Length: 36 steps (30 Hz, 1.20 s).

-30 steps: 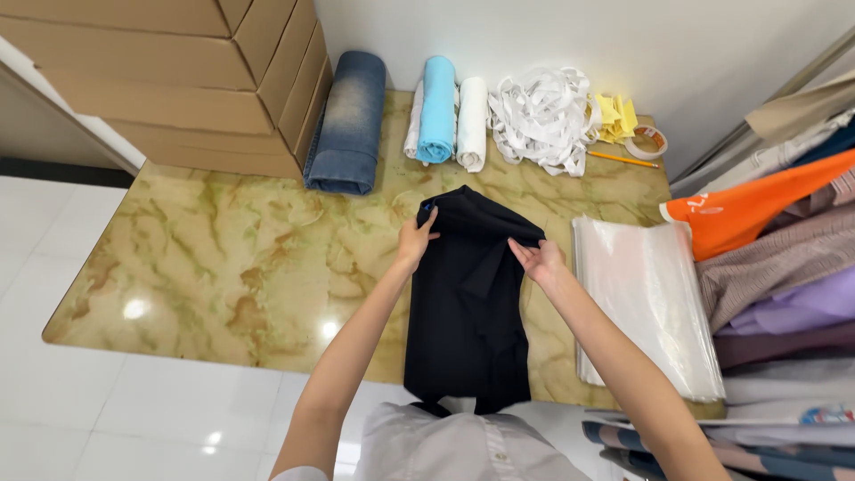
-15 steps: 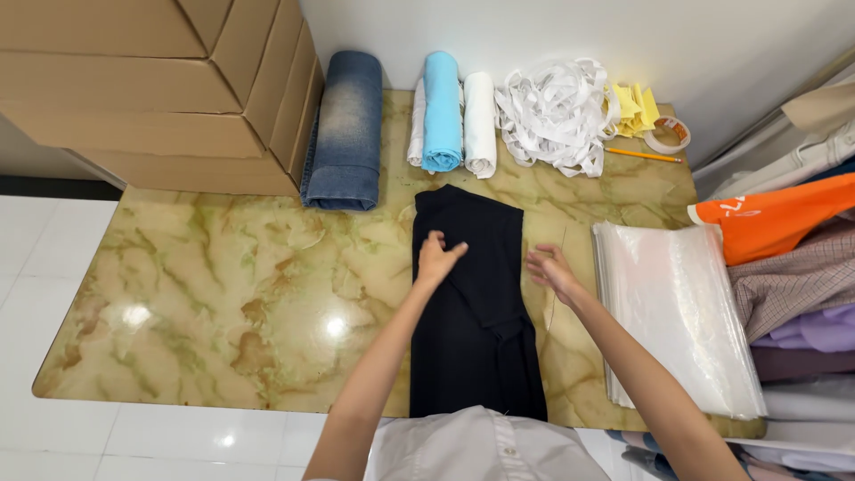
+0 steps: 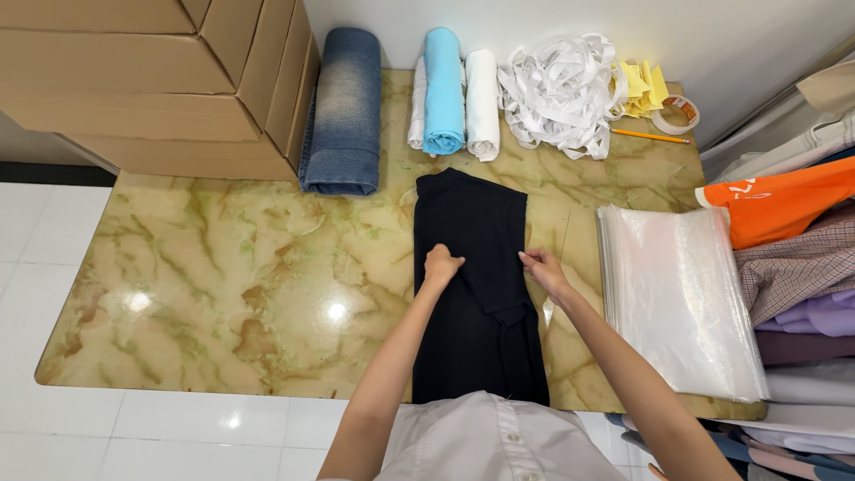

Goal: The person folds a black t-shirt and an orange t-shirt on a marble countertop. They retrieve the shirts from a nearby clothing rack, fold them neatly by hand, and place the finished black shirt next to a stack of other folded garments.

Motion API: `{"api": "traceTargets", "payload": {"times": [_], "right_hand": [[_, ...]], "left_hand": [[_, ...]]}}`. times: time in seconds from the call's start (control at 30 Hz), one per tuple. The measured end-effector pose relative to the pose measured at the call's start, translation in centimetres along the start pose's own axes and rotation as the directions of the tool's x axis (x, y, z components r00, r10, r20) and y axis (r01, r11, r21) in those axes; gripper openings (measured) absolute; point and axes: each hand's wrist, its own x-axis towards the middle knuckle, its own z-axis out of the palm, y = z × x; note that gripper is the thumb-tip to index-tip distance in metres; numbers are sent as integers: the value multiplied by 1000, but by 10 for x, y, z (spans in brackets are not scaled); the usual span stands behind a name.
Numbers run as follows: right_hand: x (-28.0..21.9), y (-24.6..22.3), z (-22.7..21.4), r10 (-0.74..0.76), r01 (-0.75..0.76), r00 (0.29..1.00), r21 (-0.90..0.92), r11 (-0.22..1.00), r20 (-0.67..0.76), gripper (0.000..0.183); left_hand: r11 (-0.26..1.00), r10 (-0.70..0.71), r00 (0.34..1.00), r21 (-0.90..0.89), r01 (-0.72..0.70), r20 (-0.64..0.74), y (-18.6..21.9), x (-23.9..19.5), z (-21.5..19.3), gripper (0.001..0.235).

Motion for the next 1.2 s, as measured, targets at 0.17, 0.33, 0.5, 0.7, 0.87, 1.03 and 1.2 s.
{"api": "traceTargets", "payload": {"times": [0.17,0.33,0.5,0.7,0.87,1.03,1.2], "right_hand": [[-27,-12,-13,-46,42,998,93,995,50,47],[-28,-9,-13,-68,56,994,135,989,87,41],[-17,-9,-12,-27,22,998,94,995,52,42],[-1,-22,19,-251,232,965,-197,953,-76,88],[-14,-48,23,-466,326,885,-730,601,11,77],[-29,-54,54,-725,496,689,-744,448,23,51],[-27,-49,57,-554,501,779,-822,270,293,63]], "left_hand": [[911,-28,990,-412,-31,-136,-9,26,5,35],[778,8,966,-605,-170,-260,10,14,-36,27],[979,9,996,-204,-27,-89,1,9,-42,63],[988,-57,992,-135,72,113,13,-16,-9,74],[928,167,957,365,-72,-236,60,-79,-42,64],[634,729,595,661,-401,-339,41,-72,-11,51],[602,497,852,642,-475,164,37,-91,-6,62]]}}
